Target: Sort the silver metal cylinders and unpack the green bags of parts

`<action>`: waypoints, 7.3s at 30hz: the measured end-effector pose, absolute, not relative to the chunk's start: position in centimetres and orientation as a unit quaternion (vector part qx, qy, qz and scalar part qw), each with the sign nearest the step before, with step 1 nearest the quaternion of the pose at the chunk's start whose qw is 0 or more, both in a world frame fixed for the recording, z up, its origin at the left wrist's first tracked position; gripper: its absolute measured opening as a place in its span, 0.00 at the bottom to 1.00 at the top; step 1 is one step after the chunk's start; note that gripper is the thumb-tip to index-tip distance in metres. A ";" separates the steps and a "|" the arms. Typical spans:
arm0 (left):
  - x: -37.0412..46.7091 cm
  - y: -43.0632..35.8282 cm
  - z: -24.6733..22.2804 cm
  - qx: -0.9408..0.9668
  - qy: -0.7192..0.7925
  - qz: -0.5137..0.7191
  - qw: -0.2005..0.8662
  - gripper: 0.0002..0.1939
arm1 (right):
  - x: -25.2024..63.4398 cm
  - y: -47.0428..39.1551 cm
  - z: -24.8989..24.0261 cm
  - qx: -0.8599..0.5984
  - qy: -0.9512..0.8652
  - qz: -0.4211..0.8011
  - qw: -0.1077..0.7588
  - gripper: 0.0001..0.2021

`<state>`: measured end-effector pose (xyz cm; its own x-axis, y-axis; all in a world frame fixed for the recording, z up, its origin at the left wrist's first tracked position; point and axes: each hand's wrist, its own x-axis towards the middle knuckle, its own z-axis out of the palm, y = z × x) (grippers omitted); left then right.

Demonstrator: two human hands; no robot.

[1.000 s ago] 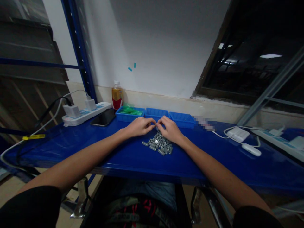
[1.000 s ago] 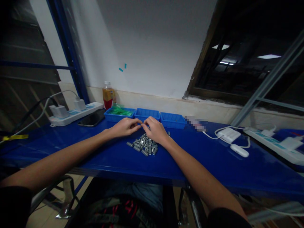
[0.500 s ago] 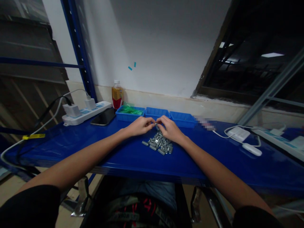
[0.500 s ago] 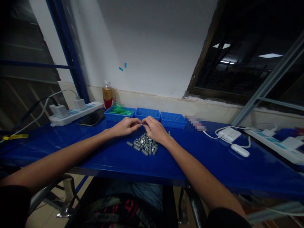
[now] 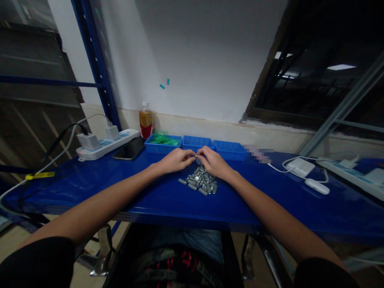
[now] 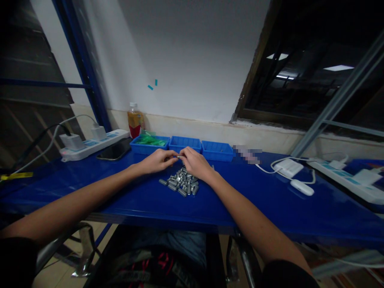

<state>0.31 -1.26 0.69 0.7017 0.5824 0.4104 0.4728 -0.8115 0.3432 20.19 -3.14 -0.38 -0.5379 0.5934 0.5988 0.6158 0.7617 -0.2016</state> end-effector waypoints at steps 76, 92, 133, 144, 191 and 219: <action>-0.1 -1.0 0.2 0.914 0.278 0.293 0.035 0.13 | 19.6 -3.4 -0.8 -0.378 -0.860 -0.052 0.340 0.07; 0.0 -1.1 0.6 0.913 0.314 0.261 0.005 0.16 | 19.7 -3.5 -1.0 -0.364 -0.864 -0.063 0.343 0.03; -0.1 -1.2 0.5 0.927 0.288 0.237 0.032 0.14 | 19.9 -3.8 -0.1 -0.362 -0.865 -0.052 0.343 0.05; 0.2 -0.9 -0.6 0.957 0.231 0.174 0.030 0.16 | 25.0 0.4 -0.7 -0.459 -0.800 -0.131 0.364 0.09; 0.5 -0.4 -0.8 0.895 0.202 0.302 0.260 0.15 | 21.0 -3.8 0.6 -0.317 -0.912 -0.040 0.258 0.13; 0.1 -0.8 -0.1 0.930 0.271 0.243 0.044 0.13 | 20.8 -3.2 -0.1 -0.339 -0.889 -0.057 0.303 0.04</action>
